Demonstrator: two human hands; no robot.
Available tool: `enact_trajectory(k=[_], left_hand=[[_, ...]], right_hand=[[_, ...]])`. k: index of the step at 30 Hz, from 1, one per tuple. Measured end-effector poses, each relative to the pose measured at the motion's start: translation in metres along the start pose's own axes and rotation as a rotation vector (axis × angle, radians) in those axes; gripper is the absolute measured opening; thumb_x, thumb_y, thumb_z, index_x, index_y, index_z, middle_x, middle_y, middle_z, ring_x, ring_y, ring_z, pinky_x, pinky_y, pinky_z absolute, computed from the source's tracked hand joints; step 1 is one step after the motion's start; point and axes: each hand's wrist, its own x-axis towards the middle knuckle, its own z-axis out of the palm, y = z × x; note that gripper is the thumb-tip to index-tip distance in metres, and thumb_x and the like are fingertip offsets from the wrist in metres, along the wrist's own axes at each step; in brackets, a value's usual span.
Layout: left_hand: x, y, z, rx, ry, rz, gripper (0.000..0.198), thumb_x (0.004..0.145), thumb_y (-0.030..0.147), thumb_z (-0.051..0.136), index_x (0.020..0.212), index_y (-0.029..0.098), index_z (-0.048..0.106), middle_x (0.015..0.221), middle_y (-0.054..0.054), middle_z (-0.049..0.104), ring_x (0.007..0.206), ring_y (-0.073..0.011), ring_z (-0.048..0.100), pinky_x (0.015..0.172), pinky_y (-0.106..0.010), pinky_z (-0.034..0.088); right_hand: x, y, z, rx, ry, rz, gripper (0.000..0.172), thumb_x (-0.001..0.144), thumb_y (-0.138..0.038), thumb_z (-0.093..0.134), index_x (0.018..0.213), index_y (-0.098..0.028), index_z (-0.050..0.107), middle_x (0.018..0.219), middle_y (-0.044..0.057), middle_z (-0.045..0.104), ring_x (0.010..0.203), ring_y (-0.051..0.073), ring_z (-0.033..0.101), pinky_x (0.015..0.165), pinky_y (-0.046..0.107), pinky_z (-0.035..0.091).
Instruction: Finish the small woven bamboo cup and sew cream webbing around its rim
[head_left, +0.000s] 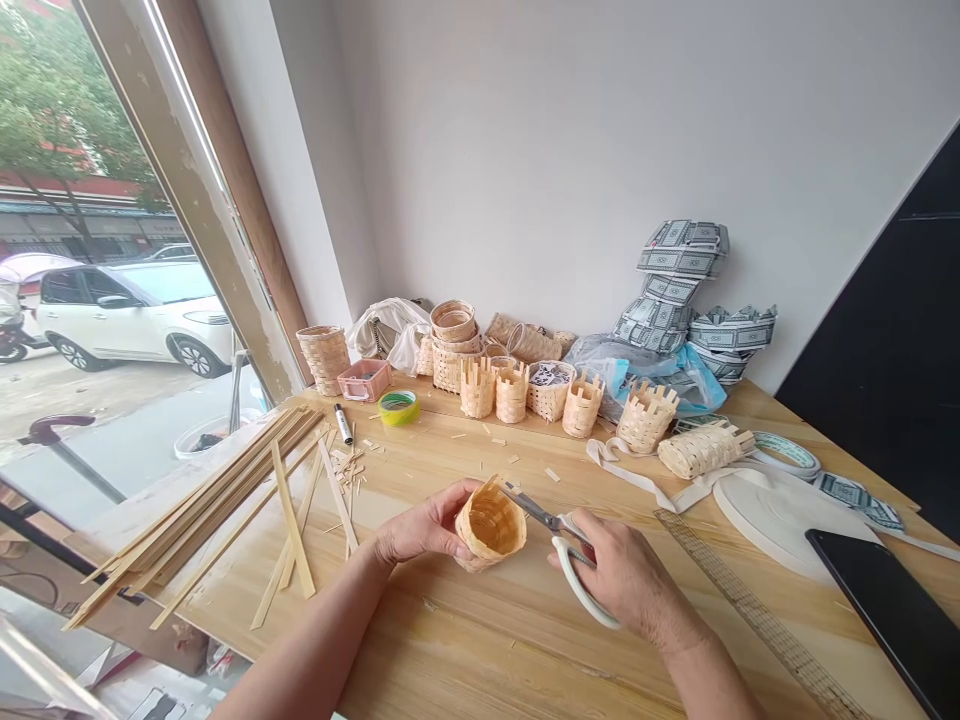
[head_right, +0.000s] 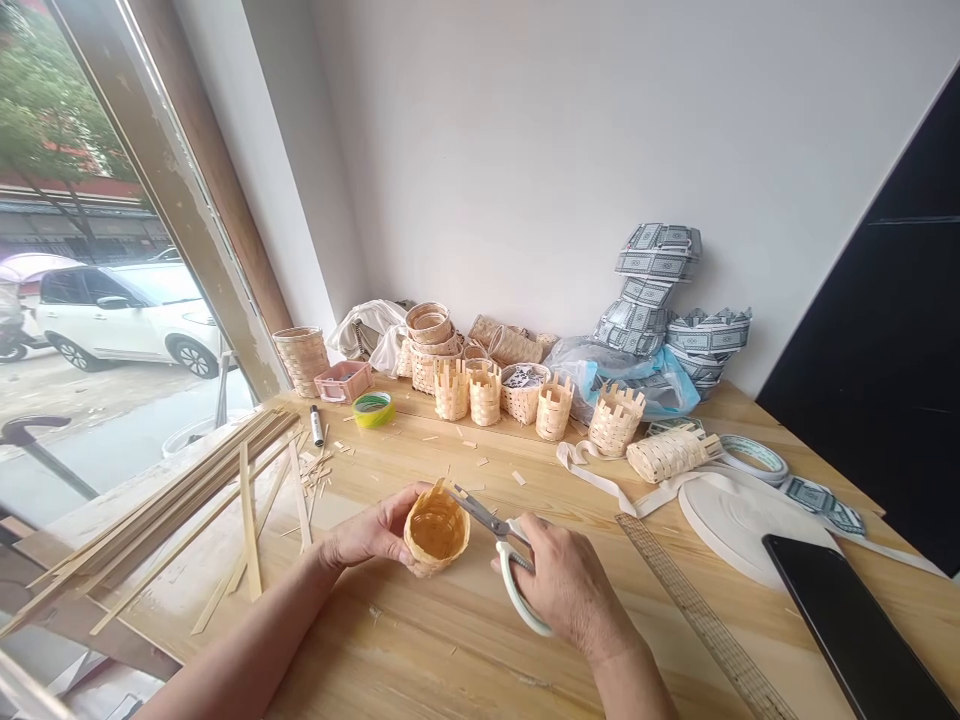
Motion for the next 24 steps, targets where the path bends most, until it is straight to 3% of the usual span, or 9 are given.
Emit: enact_trajectory(k=[13, 24], left_hand=[[0.0003, -0.0006, 0.0008, -0.036, 0.009, -0.029, 0.066, 0.055, 0.017, 0.077, 0.114, 0.021, 0.049, 0.115, -0.007, 0.051, 0.109, -0.0252, 0.042, 0.093, -0.037, 0.029], [0.0006, -0.0033, -0.0010, -0.014, -0.004, -0.033, 0.066, 0.055, 0.018, 0.078, 0.114, 0.021, 0.048, 0.115, -0.007, 0.050, 0.109, -0.0245, 0.043, 0.093, -0.037, 0.030]], right_hand=[[0.0003, -0.0004, 0.0003, 0.027, -0.025, 0.011, 0.019, 0.077, -0.040, 0.049, 0.074, -0.022, 0.044, 0.068, 0.001, 0.061, 0.057, 0.016, 0.054, 0.052, 0.023, 0.030], [0.0007, -0.0002, -0.0001, 0.007, -0.021, 0.013, 0.019, 0.075, -0.038, 0.051, 0.069, -0.022, 0.043, 0.056, -0.003, 0.054, 0.050, 0.014, 0.048, 0.049, 0.023, 0.027]])
